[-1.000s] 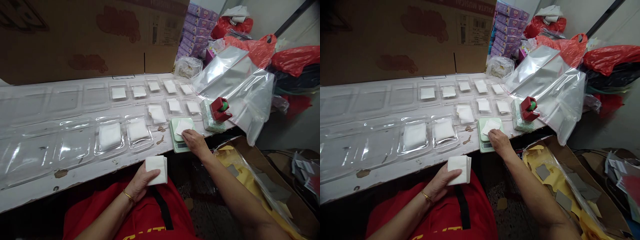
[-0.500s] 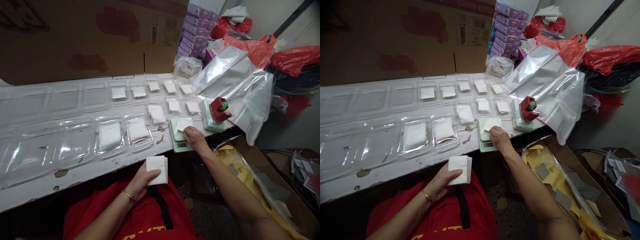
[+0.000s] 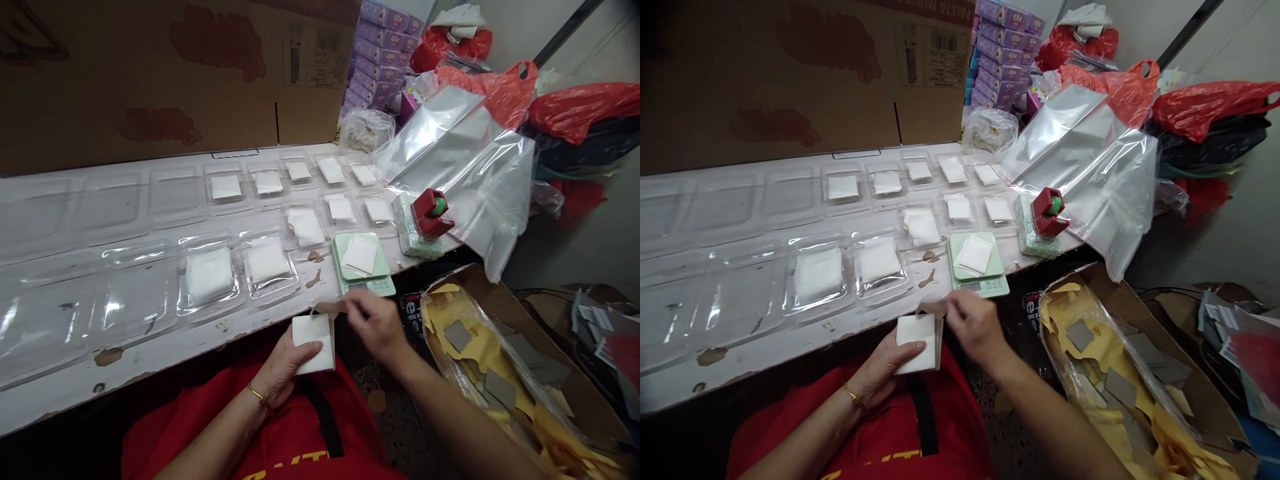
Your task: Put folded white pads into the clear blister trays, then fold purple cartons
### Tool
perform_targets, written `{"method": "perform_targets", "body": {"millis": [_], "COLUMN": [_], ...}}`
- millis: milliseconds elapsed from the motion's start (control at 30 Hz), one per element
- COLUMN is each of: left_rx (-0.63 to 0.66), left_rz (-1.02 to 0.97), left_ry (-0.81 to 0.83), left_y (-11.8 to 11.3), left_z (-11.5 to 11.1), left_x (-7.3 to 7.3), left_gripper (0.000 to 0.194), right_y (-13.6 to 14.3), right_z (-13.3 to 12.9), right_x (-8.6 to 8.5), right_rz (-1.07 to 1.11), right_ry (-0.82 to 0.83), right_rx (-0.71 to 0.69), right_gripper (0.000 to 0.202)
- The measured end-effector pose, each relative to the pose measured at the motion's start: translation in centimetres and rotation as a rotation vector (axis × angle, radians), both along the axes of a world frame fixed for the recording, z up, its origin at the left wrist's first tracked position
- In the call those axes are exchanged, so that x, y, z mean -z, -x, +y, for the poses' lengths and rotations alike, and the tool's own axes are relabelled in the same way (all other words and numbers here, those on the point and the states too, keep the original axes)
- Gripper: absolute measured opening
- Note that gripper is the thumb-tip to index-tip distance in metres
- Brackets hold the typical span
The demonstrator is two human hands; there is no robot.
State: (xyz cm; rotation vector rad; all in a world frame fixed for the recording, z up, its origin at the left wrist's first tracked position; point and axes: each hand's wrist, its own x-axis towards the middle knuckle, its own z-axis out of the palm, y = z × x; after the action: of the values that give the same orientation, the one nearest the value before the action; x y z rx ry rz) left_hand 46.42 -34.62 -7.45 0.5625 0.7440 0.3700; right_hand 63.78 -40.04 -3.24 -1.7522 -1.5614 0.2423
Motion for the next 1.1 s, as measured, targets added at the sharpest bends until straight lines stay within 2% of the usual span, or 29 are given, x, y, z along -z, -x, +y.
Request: {"method": "perform_targets", "body": {"millis": [67, 133, 233, 367, 500, 600, 667, 733, 800, 867, 933, 1000, 1100], "left_rx": [-0.027, -0.043, -0.042, -0.069, -0.084, -0.042, -0.032, -0.032, -0.029, -0.025, -0.025, -0.027, -0.041], "left_rz": [0.009, 0.020, -0.004, -0.060, -0.084, -0.029, -0.012, -0.012, 0.002, 0.021, 0.038, 0.052, 0.066], "left_ry": [0.007, 0.031, 0.089, 0.185, 0.240, 0.167, 0.088, 0.038, 0.019, 0.011, 0.006, 0.002, 0.000], "left_y": [0.0, 0.1, 0.4, 0.5, 0.5, 0.6, 0.6, 0.5, 0.6, 0.7, 0.8, 1.0, 1.2], "left_z": [-0.1, -0.1, -0.1, 0.2, 0.4, 0.3, 0.2, 0.2, 0.3, 0.3, 0.4, 0.4, 0.5], "left_x": [0.1, 0.3, 0.8, 1.0, 0.5, 0.3, 0.4, 0.6, 0.6, 0.6, 0.6, 0.6, 0.8], "left_gripper": [0.046, 0.040, 0.032, 0.028, 0.045, 0.039, 0.037, 0.037, 0.039, 0.042, 0.041, 0.040, 0.040], "right_y": [3.4, 5.6, 6.6, 5.9, 6.2, 6.8, 6.4, 4.3, 0.4, -4.5, -9.2, -12.6, -14.7], "right_z": [-1.4, -2.5, -3.2, -2.9, -2.8, -3.0, -2.8, -1.9, 0.0, 2.6, 5.3, 7.5, 9.6], "right_x": [1.1, 1.8, 2.1, 2.1, 2.7, 2.7, 2.0, 0.9, -0.4, -1.2, -1.3, -0.8, 0.4], "right_rz": [-0.238, -0.445, -0.599, -0.619, -0.632, -0.607, -0.508, -0.348, -0.218, -0.202, -0.261, -0.292, -0.301], "right_ry": [-0.056, -0.107, -0.124, -0.068, -0.066, -0.040, -0.019, -0.013, -0.019, -0.027, 0.071, 0.249, 0.445], "right_rx": [-0.171, -0.304, -0.370, -0.366, -0.404, -0.438, -0.456, -0.402, -0.237, -0.010, 0.146, 0.209, 0.193], "right_gripper": [0.018, 0.019, 0.020, 0.020, 0.019, 0.020, 0.019, 0.019, 0.022, 0.020, 0.020, 0.023, 0.029]}}
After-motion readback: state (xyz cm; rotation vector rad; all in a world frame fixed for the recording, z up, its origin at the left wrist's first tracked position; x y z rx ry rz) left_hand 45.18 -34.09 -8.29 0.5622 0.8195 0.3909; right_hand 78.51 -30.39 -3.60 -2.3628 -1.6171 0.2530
